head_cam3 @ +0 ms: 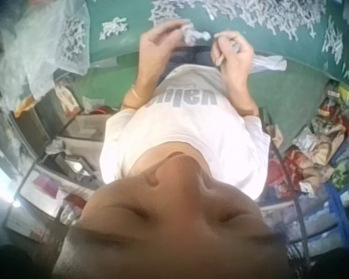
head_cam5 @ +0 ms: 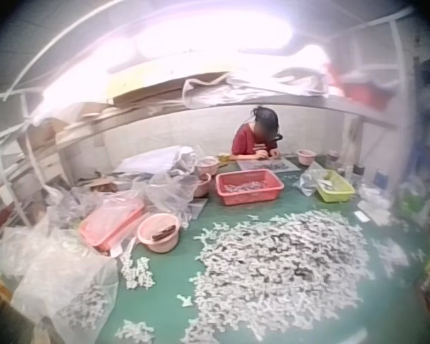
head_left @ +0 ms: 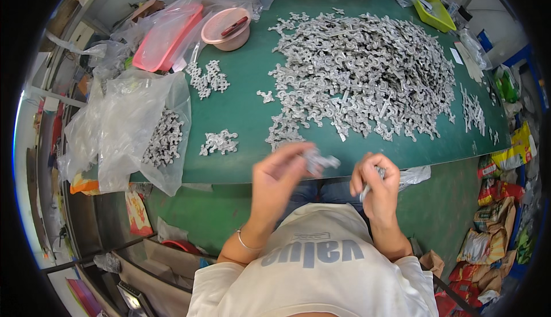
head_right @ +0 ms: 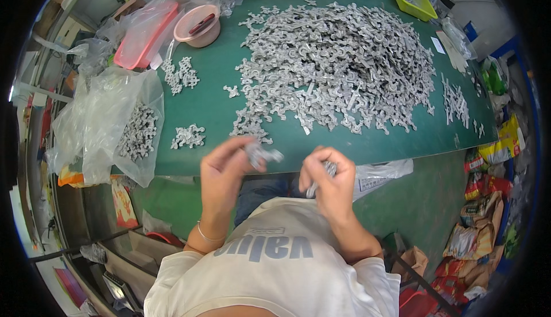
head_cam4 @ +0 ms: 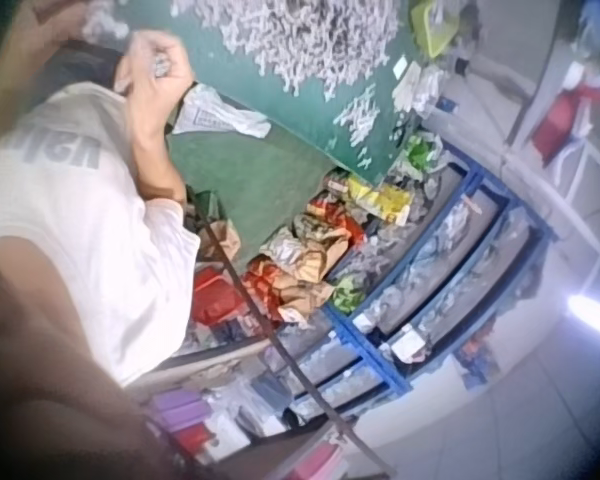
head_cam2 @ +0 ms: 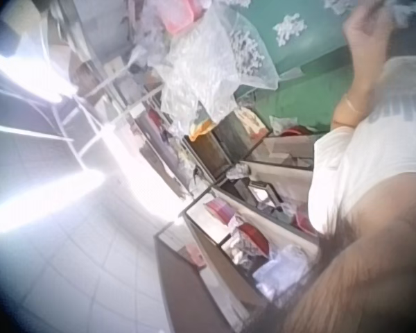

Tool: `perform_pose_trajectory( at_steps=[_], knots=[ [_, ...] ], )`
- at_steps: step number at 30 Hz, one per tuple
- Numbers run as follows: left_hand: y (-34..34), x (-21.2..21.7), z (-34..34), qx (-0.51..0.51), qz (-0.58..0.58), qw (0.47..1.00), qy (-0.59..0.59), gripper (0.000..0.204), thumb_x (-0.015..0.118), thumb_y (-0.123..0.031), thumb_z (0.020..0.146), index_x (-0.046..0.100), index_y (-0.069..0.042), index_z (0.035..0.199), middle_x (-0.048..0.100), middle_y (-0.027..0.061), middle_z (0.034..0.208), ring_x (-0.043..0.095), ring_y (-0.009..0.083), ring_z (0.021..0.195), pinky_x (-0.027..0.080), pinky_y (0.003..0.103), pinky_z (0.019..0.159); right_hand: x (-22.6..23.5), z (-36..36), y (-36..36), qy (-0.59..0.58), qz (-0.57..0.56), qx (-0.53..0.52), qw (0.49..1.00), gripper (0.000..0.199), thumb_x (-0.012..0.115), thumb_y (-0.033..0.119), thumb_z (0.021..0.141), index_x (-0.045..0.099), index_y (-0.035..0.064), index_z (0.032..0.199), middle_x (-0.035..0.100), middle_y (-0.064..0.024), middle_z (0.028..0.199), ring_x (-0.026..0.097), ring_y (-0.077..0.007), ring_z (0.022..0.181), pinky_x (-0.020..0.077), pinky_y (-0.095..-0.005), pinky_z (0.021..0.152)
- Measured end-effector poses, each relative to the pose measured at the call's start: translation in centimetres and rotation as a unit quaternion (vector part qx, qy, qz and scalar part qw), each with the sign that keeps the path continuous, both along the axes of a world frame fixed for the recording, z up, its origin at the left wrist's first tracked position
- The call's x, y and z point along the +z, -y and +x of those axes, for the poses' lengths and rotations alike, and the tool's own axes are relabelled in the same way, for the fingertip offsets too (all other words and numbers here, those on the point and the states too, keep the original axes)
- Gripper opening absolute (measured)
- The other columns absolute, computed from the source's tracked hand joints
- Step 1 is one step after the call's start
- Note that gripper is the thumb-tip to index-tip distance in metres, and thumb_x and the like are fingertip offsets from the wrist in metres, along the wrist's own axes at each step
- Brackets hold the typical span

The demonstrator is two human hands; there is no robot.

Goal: The person picks up small, grey, cross-shaped objects from a large pile on a green workbench, looks at them by hand, and sorts them into separate groups on the table.

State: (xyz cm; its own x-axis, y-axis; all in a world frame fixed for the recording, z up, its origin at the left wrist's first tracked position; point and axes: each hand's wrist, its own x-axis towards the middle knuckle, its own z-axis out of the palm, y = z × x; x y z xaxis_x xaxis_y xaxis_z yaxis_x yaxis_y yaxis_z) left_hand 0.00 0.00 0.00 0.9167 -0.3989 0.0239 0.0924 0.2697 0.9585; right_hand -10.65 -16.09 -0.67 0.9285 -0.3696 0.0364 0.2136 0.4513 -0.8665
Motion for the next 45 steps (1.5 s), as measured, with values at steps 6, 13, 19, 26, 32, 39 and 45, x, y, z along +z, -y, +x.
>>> perform_pose_trajectory(
  at_steps=[6,13,19,26,32,39,45],
  knots=[
    [-7.5,-6.9,6.7,0.279,0.279,0.907,0.146,0.019,0.048,-0.004,0.086,0.056,0.003,0.102,0.057,0.0054,0.08,0.05,0.0076,0.064,0.042,0.021,0.059,-4.2,3.8,1.2,-0.2,-0.045,-0.026,0.978,0.018,0.063,0.0,0.074,0.059,-0.0038,0.091,0.052,-0.0047,0.066,0.052,-0.0132,0.053,0.042,-0.0276,0.047],
    [-8.6,-8.3,7.1,0.341,0.503,0.733,0.304,0.024,0.054,0.0,0.077,0.056,0.0,0.102,0.049,0.0174,0.104,0.044,0.0315,0.099,0.037,0.04,0.085,-7.8,10.2,-1.1,-0.125,-0.579,-0.085,0.801,0.025,0.066,0.008,0.069,0.06,0.0023,0.092,0.055,-0.0121,0.076,0.057,-0.0307,0.069,0.0448,-0.0376,0.059],
    [-6.1,-6.1,5.0,0.299,0.421,0.8,0.306,0.026,0.055,0.002,0.076,0.055,-0.001,0.102,0.046,0.0171,0.11,0.043,0.032,0.103,0.036,0.038,0.087,-7.9,10.2,-0.6,-0.045,-0.625,-0.155,0.763,0.015,0.064,0.005,0.072,0.062,0.0008,0.086,0.059,-0.012,0.074,0.056,-0.0263,0.058,0.0453,-0.0326,0.055],
    [-1.4,-2.9,1.1,0.012,0.103,0.989,0.107,0.03,0.055,0.008,0.075,0.056,0.001,0.104,0.052,0.0101,0.102,0.054,0.017,0.087,0.046,0.026,0.073,-2.7,4.9,-0.5,-0.175,-0.012,0.03,0.984,0.012,0.058,0.008,0.082,0.058,-0.0041,0.084,0.062,-0.0133,0.076,0.041,-0.0057,0.038,0.0292,-0.0173,0.034],
    [0.4,0.4,-0.6,-0.099,0.038,0.991,0.076,0.031,0.056,0.013,0.073,0.056,0.006,0.104,0.051,0.0107,0.103,0.054,0.0161,0.089,0.047,0.025,0.075,0.2,2.6,-0.8,-0.137,0.091,0.073,0.984,0.011,0.054,0.009,0.084,0.055,-0.0019,0.084,0.061,-0.0138,0.075,0.041,-0.0072,0.038,0.03,-0.0185,0.035],
    [0.1,1.8,-1.1,-0.123,-0.027,0.991,0.031,0.029,0.057,0.013,0.073,0.055,0.008,0.101,0.053,0.0115,0.098,0.054,0.014,0.084,0.05,0.025,0.073,1.9,1.4,-1.1,-0.085,0.06,0.078,0.992,0.008,0.052,0.007,0.085,0.053,-0.001,0.086,0.061,-0.0152,0.076,0.043,-0.0072,0.039,0.0316,-0.0181,0.036],
    [0.0,2.2,-1.6,-0.128,-0.061,0.99,0.017,0.028,0.057,0.012,0.074,0.054,0.009,0.102,0.052,0.0125,0.1,0.055,0.016,0.085,0.05,0.026,0.073,2.4,0.8,-1.3,-0.08,0.017,0.069,0.994,0.009,0.051,0.006,0.085,0.053,-0.0021,0.086,0.061,-0.0144,0.074,0.044,-0.007,0.041,0.0336,-0.0182,0.038]
  ],
)
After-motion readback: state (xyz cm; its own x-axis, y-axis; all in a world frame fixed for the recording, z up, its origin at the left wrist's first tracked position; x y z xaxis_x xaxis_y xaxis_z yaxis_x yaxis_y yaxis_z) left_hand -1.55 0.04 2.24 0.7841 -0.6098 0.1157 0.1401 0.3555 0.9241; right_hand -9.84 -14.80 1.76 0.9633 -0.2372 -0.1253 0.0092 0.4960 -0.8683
